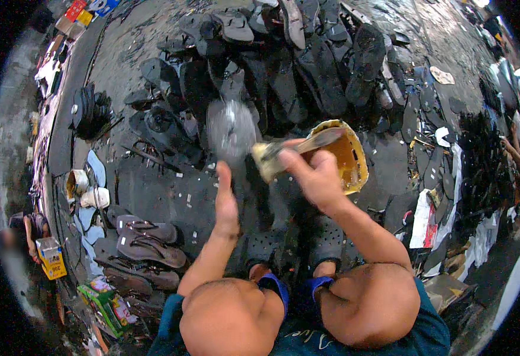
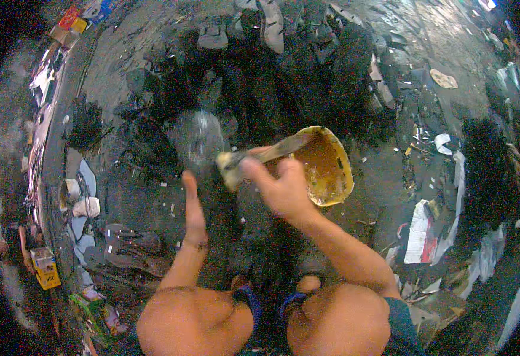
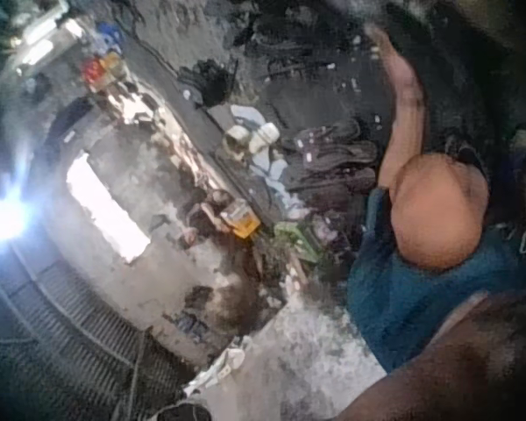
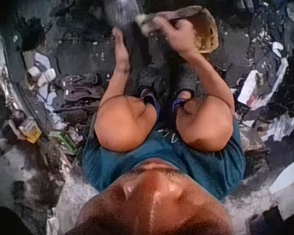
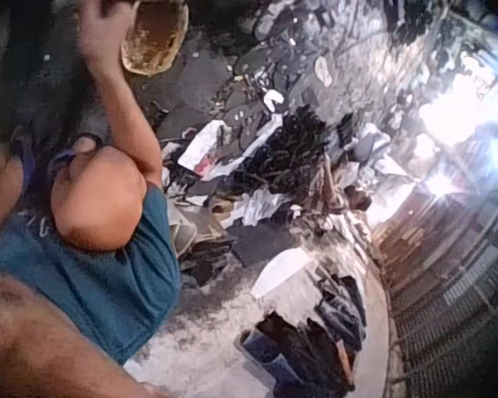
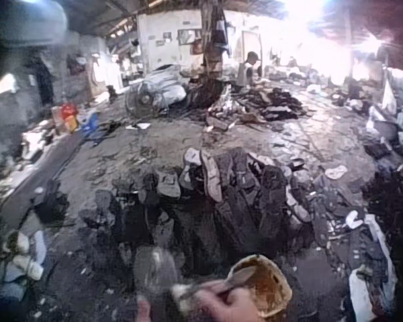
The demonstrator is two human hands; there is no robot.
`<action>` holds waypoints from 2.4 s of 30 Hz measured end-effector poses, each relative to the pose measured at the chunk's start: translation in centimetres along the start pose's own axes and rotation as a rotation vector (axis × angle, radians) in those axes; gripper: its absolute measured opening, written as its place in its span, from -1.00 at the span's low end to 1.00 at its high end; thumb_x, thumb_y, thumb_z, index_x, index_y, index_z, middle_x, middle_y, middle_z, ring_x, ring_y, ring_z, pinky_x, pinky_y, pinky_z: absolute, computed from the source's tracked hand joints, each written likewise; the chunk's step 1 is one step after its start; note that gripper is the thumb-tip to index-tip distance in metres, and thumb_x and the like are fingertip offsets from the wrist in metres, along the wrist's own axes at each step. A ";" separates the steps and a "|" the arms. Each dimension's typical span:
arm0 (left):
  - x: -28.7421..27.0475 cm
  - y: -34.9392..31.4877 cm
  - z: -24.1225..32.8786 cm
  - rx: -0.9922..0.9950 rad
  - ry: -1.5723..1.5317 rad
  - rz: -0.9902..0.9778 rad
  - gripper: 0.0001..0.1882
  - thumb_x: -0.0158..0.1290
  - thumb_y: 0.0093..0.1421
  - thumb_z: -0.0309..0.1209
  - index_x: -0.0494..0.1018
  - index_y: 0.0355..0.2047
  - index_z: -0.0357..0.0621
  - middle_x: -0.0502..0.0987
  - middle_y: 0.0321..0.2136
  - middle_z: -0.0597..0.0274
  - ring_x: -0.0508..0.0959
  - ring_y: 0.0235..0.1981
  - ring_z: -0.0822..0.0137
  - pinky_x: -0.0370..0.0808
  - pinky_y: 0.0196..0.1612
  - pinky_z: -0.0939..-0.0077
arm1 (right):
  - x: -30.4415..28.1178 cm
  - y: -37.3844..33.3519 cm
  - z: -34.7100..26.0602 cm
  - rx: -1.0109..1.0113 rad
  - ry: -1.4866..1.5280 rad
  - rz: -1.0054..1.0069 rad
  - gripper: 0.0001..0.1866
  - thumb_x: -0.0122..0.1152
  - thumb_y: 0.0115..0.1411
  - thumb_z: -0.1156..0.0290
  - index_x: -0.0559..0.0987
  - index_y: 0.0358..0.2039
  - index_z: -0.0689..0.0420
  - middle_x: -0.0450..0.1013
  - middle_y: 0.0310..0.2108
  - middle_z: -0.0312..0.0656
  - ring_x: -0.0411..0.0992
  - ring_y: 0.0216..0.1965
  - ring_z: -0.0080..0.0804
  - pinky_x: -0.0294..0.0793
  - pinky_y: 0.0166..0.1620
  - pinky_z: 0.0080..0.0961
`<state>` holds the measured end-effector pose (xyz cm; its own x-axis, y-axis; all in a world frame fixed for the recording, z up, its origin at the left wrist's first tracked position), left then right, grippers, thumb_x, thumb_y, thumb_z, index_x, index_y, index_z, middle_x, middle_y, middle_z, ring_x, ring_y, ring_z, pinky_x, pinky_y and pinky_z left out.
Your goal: The person sits on the ground and repeatedly applies a brown adhesive from a small container onto the soles of multiple flip-flops using a brush. The person picks up each flip-flop, coats the sole, and places it back among the pile.
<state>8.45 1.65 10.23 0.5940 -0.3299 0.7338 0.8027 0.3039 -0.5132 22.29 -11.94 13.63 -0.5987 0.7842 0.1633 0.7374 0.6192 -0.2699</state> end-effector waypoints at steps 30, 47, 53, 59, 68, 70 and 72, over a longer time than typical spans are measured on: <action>10.8 12.7 -1.2 -0.144 0.054 -0.286 -0.39 -0.29 0.48 0.01 0.40 0.18 -0.27 0.57 0.05 -0.03 0.61 0.01 0.07 0.54 0.13 0.16 | -9.0 -3.6 -5.3 -0.377 -0.210 0.380 -0.78 0.23 0.34 0.42 0.57 -0.06 0.23 0.61 -0.22 -0.21 0.57 -0.22 -0.48 0.59 -0.15 -0.49; -10.4 -11.2 -0.6 0.635 1.894 0.367 -0.48 0.17 0.12 -0.43 0.41 0.12 -0.21 0.51 0.03 -0.04 0.49 0.10 -0.06 0.44 0.18 0.13 | -13.4 -0.4 4.8 -0.533 -0.933 0.445 -0.74 0.33 0.27 0.35 0.62 -0.12 0.26 0.59 -0.22 -0.05 0.52 -0.25 -0.21 0.50 -0.16 -0.32; -24.7 -16.1 3.4 0.214 2.711 0.849 -0.37 -0.03 0.22 -0.44 0.23 0.33 -0.17 0.25 0.33 -0.09 0.10 0.43 -0.11 -0.07 0.47 -0.02 | -17.1 -2.4 3.2 -0.056 -1.180 0.073 -0.64 0.33 0.23 0.35 0.55 -0.04 0.30 0.58 -0.16 0.10 0.52 -0.14 0.06 0.48 -0.03 -0.15; -22.2 -13.3 9.0 0.181 2.717 0.772 -0.44 -0.05 0.26 -0.43 0.30 0.29 -0.19 0.33 0.30 -0.05 0.25 0.37 0.00 0.13 0.43 0.13 | -16.5 -5.0 3.8 0.036 -1.192 0.137 -0.67 0.32 0.26 0.30 0.59 -0.12 0.31 0.58 -0.18 0.11 0.52 -0.18 0.07 0.48 -0.04 -0.17; -9.6 -13.0 0.4 0.655 2.145 -0.131 -0.30 0.04 0.09 -0.62 0.22 0.30 -0.44 0.32 0.27 -0.21 0.34 0.32 -0.03 0.30 0.38 0.23 | -14.9 -5.2 3.0 -0.040 -1.393 0.099 -0.75 0.35 0.24 0.37 0.57 -0.19 0.28 0.56 -0.35 -0.06 0.49 -0.38 -0.18 0.49 -0.26 -0.29; -12.4 -12.1 -3.1 0.490 1.935 -0.091 -0.28 0.11 0.09 -0.56 0.22 0.29 -0.44 0.34 0.24 -0.23 0.33 0.31 -0.06 0.29 0.38 0.20 | -15.1 -6.0 2.7 -0.140 -1.304 0.152 -0.76 0.34 0.22 0.35 0.58 -0.22 0.26 0.56 -0.38 -0.01 0.52 -0.40 -0.09 0.50 -0.26 -0.23; -12.0 -10.9 -3.9 0.405 1.803 -0.054 -0.26 0.18 0.09 -0.48 0.23 0.28 -0.44 0.36 0.20 -0.24 0.31 0.31 -0.11 0.28 0.36 0.16 | -15.2 -7.6 1.1 0.048 -1.301 0.076 -0.74 0.32 0.23 0.28 0.58 -0.26 0.25 0.56 -0.40 0.03 0.53 -0.36 -0.01 0.49 -0.24 -0.18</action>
<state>-7.27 -1.20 5.29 0.1197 -0.7009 -0.7032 0.9217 0.3416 -0.1836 25.46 -28.61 12.19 -0.4385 0.1857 -0.8794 0.7870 0.5518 -0.2759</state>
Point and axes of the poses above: each hand's wrist, its own y-axis towards the middle knuckle, its own x-axis out of the palm, z = x × y, the point moved 1 cm from there along y, towards the middle knuckle
